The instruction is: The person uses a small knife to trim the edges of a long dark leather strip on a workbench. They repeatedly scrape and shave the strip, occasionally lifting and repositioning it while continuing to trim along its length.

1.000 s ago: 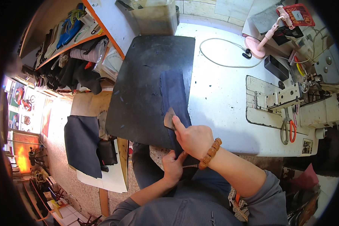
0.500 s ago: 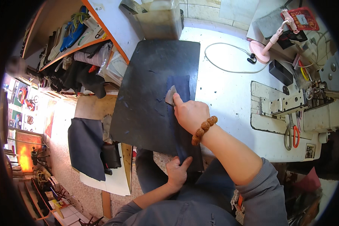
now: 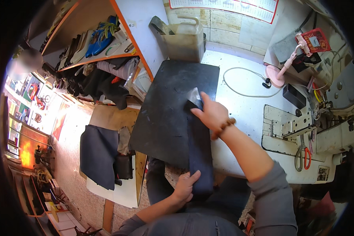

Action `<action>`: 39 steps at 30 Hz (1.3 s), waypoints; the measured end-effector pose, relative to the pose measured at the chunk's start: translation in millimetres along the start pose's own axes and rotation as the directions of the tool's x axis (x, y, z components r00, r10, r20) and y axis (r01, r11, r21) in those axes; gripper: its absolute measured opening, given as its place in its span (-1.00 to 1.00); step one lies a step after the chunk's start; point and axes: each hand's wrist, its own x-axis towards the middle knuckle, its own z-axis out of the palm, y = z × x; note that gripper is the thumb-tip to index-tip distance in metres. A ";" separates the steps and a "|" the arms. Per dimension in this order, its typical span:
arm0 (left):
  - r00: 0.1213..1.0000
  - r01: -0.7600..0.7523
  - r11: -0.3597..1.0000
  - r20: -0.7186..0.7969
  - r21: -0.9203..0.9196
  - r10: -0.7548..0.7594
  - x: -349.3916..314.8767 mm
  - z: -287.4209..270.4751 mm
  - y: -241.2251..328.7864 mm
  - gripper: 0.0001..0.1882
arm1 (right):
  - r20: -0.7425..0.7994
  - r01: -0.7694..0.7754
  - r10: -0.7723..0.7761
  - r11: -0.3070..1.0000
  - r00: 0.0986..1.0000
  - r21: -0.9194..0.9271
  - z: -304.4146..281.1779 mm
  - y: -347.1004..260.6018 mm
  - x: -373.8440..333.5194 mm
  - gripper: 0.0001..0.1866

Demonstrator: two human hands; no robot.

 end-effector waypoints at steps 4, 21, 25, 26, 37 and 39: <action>0.988 0.078 0.970 0.147 -0.229 -0.044 -7.3 11.0 23.4 -0.67 | 0.081 -0.187 0.174 0.771 0.981 0.609 -5.0 19.7 -101.8 -0.71; 0.682 -0.379 -0.741 0.708 0.554 0.181 97.9 3.3 141.6 -0.25 | 0.264 -0.327 0.354 0.131 0.897 0.936 -23.7 73.7 -141.7 -0.66; 0.725 -0.023 -0.685 0.483 0.729 0.490 168.4 10.8 212.1 -0.27 | 0.319 -0.375 0.371 0.090 0.872 0.922 -13.9 74.7 -141.2 -0.66; 0.719 0.052 -0.595 0.383 0.802 0.580 178.0 10.3 223.8 -0.25 | 0.320 -0.373 0.352 0.091 0.879 0.924 -11.5 73.2 -142.2 -0.65; 0.662 0.028 -0.496 0.356 0.868 0.660 19.3 -37.9 99.7 -0.14 | 0.337 -0.385 0.298 0.122 0.893 0.915 2.3 43.4 -154.1 -0.68; 0.642 -0.195 -0.392 0.419 0.899 0.642 -18.3 -26.7 59.3 -0.31 | 0.354 -0.407 0.299 0.137 0.886 0.903 7.1 37.2 -161.9 -0.68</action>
